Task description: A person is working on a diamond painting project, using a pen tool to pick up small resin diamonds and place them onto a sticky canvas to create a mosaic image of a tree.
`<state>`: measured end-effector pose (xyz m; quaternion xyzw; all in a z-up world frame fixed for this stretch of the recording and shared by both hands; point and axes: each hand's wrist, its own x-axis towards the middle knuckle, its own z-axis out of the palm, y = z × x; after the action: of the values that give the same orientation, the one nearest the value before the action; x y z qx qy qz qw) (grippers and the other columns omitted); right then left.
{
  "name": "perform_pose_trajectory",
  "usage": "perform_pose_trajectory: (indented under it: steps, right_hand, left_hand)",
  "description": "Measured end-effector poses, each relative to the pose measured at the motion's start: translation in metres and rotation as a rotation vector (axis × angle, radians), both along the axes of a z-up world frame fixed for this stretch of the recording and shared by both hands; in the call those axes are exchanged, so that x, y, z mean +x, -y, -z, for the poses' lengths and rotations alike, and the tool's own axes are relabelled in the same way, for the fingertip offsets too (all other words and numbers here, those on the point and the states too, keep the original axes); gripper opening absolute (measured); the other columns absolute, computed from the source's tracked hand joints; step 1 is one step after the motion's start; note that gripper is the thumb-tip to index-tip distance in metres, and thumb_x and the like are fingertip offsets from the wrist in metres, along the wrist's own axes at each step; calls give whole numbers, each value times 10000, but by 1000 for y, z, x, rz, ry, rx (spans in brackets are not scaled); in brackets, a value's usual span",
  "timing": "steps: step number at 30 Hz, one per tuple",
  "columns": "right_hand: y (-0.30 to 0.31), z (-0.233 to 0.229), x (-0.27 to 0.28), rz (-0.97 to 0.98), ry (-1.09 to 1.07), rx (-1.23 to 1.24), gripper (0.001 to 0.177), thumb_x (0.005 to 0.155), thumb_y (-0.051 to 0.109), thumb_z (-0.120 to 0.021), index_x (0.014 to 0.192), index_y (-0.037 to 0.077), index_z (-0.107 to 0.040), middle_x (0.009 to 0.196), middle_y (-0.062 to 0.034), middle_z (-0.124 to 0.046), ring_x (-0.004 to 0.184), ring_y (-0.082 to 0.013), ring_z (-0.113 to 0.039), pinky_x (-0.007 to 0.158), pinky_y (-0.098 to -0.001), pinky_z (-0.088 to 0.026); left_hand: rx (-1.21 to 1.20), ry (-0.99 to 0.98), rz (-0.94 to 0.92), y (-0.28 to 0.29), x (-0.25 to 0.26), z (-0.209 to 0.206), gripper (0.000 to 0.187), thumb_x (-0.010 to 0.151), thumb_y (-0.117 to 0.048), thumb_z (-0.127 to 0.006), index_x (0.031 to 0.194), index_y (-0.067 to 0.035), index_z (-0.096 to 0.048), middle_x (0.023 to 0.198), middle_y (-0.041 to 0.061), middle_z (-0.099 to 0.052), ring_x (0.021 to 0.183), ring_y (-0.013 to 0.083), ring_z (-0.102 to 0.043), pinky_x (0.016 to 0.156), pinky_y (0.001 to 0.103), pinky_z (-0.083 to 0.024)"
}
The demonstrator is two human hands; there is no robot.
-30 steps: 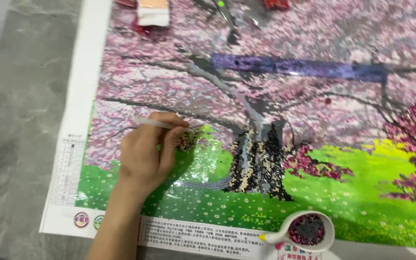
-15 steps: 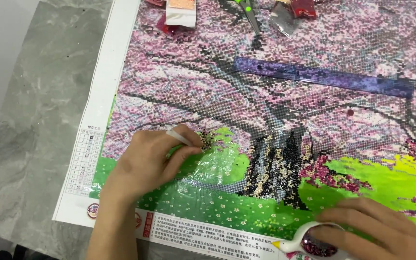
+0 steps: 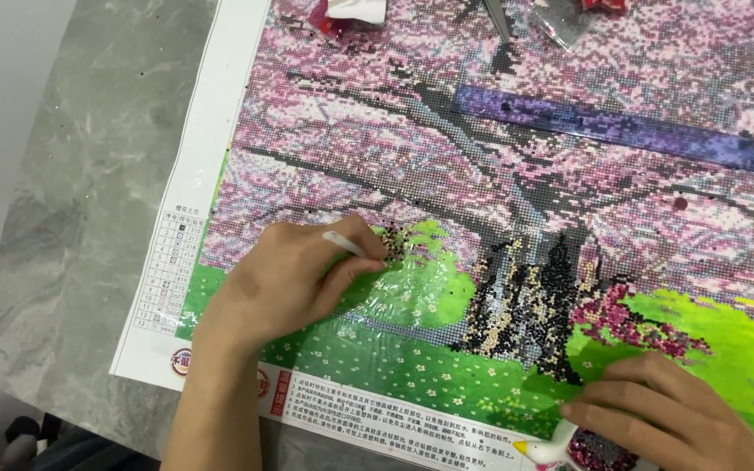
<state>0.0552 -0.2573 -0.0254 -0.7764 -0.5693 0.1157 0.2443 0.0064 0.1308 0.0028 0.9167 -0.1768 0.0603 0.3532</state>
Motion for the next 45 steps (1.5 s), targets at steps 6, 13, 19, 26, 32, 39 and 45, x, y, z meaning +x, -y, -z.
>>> perform_pose_trajectory:
  steps: [6, 13, 19, 26, 32, 39, 45]
  right_hand:
    - [-6, 3, -2, -36, 26, 27, 421, 936, 462, -452, 1162, 178, -666, 1000, 2, -694, 898, -219, -638, 803, -430, -504]
    - [-15, -2, -7, 46, 17, 86, 338, 892, 373, -509, 1089, 167, -690, 917, 7, -687, 805, -195, -628, 767, -379, -507]
    - [-23, -1, -12, 147, -22, 167, 259, 817, 339, -595, 972, 180, -730, 825, 21, -707, 705, -163, -647, 716, -337, -526]
    - [-22, 2, -10, 135, -27, 190, 278, 826, 350, -576, 978, 171, -723, 814, 17, -699, 677, -158, -636, 698, -332, -524]
    - [-24, 0, -9, 146, -47, 184, 279, 825, 348, -566, 955, 169, -736, 803, 4, -701, 665, -162, -645, 679, -338, -520]
    - [-23, 0, -10, 150, -45, 161, 292, 819, 371, -575, 971, 182, -738, 806, 5, -704, 674, -164, -654, 671, -346, -517]
    - [-22, -1, -5, 87, -39, 163, 308, 857, 365, -537, 1012, 165, -712, 832, -1, -691, 693, -169, -653, 685, -349, -518]
  left_hand:
    - [27, -47, -52, -3, -1, -1, 190, 973, -188, -538, 955, -48, -666, 904, -1, -713, 679, 185, -720, 536, 329, -504]
    - [27, -11, -71, -7, -4, -5, 111, 968, -147, -568, 940, -59, -630, 809, 6, -703, 628, 173, -700, 521, 305, -485]
    - [42, -80, -83, -9, -4, -5, 74, 970, -162, -561, 928, -105, -581, 672, 0, -665, 536, 168, -641, 489, 308, -448]
    - [50, -101, -84, -7, -4, -7, 89, 980, -180, -553, 909, -126, -549, 636, -14, -618, 518, 163, -608, 479, 314, -427]
    - [47, -108, -83, -6, -3, -8, 103, 980, -178, -549, 895, -120, -550, 617, -13, -615, 501, 156, -603, 468, 306, -424]
    - [48, -99, -73, -5, -2, -8, 98, 985, -184, -540, 909, -122, -544, 608, -12, -598, 486, 173, -591, 454, 326, -418]
    - [43, -99, -74, -4, -2, -8, 106, 987, -187, -539, 904, -122, -548, 595, -14, -588, 469, 156, -564, 452, 317, -397]
